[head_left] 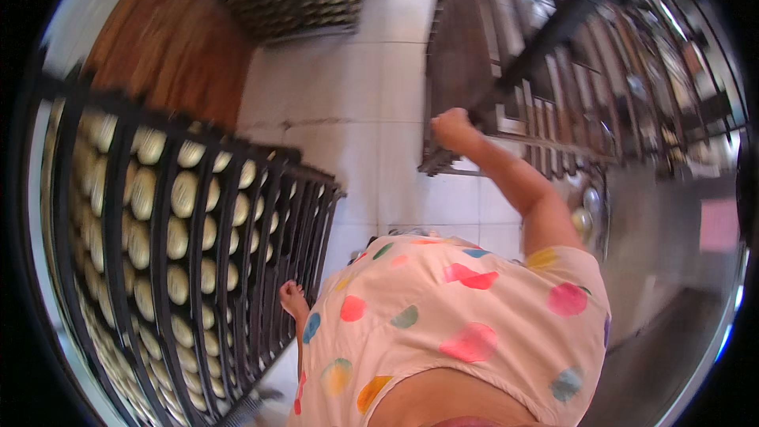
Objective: The person organizes trays of patterned cookies by picking up a tray from a rack, placing it on a workspace to check the cookies, and then sliding it into a different slot on a large cooling rack.
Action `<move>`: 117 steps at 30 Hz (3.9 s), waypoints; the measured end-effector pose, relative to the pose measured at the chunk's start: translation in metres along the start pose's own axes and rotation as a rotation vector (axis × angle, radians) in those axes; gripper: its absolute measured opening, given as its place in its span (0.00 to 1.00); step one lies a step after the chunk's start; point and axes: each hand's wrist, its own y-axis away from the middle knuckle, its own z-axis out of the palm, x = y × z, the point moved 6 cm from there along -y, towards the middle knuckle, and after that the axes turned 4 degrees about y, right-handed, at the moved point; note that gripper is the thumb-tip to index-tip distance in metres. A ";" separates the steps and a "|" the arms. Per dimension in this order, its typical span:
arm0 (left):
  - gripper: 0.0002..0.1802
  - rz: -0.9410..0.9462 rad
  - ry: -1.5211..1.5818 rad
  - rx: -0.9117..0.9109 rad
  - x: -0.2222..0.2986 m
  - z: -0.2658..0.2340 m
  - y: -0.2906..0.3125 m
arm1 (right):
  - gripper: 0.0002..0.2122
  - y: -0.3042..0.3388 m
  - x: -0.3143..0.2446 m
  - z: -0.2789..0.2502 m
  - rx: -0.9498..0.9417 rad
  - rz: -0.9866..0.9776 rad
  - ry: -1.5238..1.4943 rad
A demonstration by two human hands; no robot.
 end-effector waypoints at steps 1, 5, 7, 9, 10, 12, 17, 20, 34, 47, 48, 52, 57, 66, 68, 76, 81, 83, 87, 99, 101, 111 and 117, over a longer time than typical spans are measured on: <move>0.09 0.093 -0.091 -0.153 0.029 0.043 -0.006 | 0.05 0.000 -0.002 0.001 0.027 0.001 0.045; 0.09 0.407 -0.298 -0.571 0.131 0.170 -0.017 | 0.03 0.001 -0.006 0.001 0.175 0.047 0.016; 0.10 0.396 -0.282 -0.721 0.161 0.218 -0.024 | 0.02 0.002 -0.007 0.004 0.141 0.078 0.011; 0.12 0.485 -0.347 -0.802 0.186 0.260 -0.030 | 0.02 0.004 -0.006 0.002 0.171 0.132 0.003; 0.13 0.549 -0.426 -0.860 0.197 0.284 -0.034 | 0.02 0.005 -0.005 -0.001 0.210 0.156 0.017; 0.15 0.606 -0.506 -0.982 0.214 0.328 -0.042 | 0.02 0.008 -0.004 -0.005 0.220 0.181 -0.006; 0.17 0.437 -0.661 -1.159 0.240 0.438 -0.065 | 0.03 0.015 0.008 -0.013 0.197 0.228 -0.207; 0.17 0.709 -0.873 -1.121 0.263 0.481 -0.068 | 0.02 0.018 0.010 -0.006 0.055 0.192 -0.248; 0.17 0.670 -0.980 -1.265 0.253 0.543 -0.150 | 0.12 0.029 0.058 0.019 -0.241 0.462 -0.527; 0.14 -0.229 -0.610 -0.944 0.253 0.509 -0.311 | 0.08 -0.155 0.204 -0.035 0.412 0.638 -0.797; 0.13 -0.218 -0.567 -0.927 0.260 0.521 -0.318 | 0.09 -0.178 0.221 -0.041 0.444 0.646 -0.849; 0.11 -0.110 -0.507 -0.941 0.301 0.575 -0.368 | 0.10 -0.284 0.269 -0.076 0.503 0.624 -1.054; 0.09 0.059 -0.252 -0.848 0.393 0.635 -0.441 | 0.09 -0.402 0.316 -0.137 0.700 0.510 -1.212; 0.11 0.107 0.273 -0.460 0.595 0.669 -0.553 | 0.14 -0.538 0.392 -0.252 0.975 0.313 -1.055; 0.11 0.234 0.257 -0.388 0.635 0.660 -0.568 | 0.17 -0.577 0.405 -0.283 1.065 0.224 -0.988; 0.15 0.635 0.176 -0.045 0.781 0.592 -0.630 | 0.24 -0.648 0.416 -0.311 1.076 0.294 -1.079; 0.25 0.719 0.142 0.192 0.924 0.539 -0.725 | 0.19 -0.671 0.419 -0.302 1.250 0.455 -1.481; 0.27 0.663 0.240 0.213 0.971 0.520 -0.764 | 0.20 -0.676 0.413 -0.300 1.312 0.547 -1.545; 0.27 0.713 0.344 0.244 1.052 0.504 -0.819 | 0.16 -0.684 0.404 -0.306 1.385 0.566 -1.594; 0.25 0.729 0.475 -0.053 1.073 0.519 -0.879 | 0.09 -0.696 0.431 -0.289 1.251 0.761 -1.641; 0.19 0.708 0.563 -0.126 1.069 0.520 -0.881 | 0.08 -0.691 0.433 -0.292 1.179 0.719 -1.535; 0.24 0.775 0.360 0.003 1.042 0.478 -0.822 | 0.11 -0.687 0.449 -0.290 1.119 0.749 -1.507; 0.23 0.726 0.217 0.083 1.021 0.448 -0.769 | 0.08 -0.686 0.467 -0.278 1.186 0.640 -1.578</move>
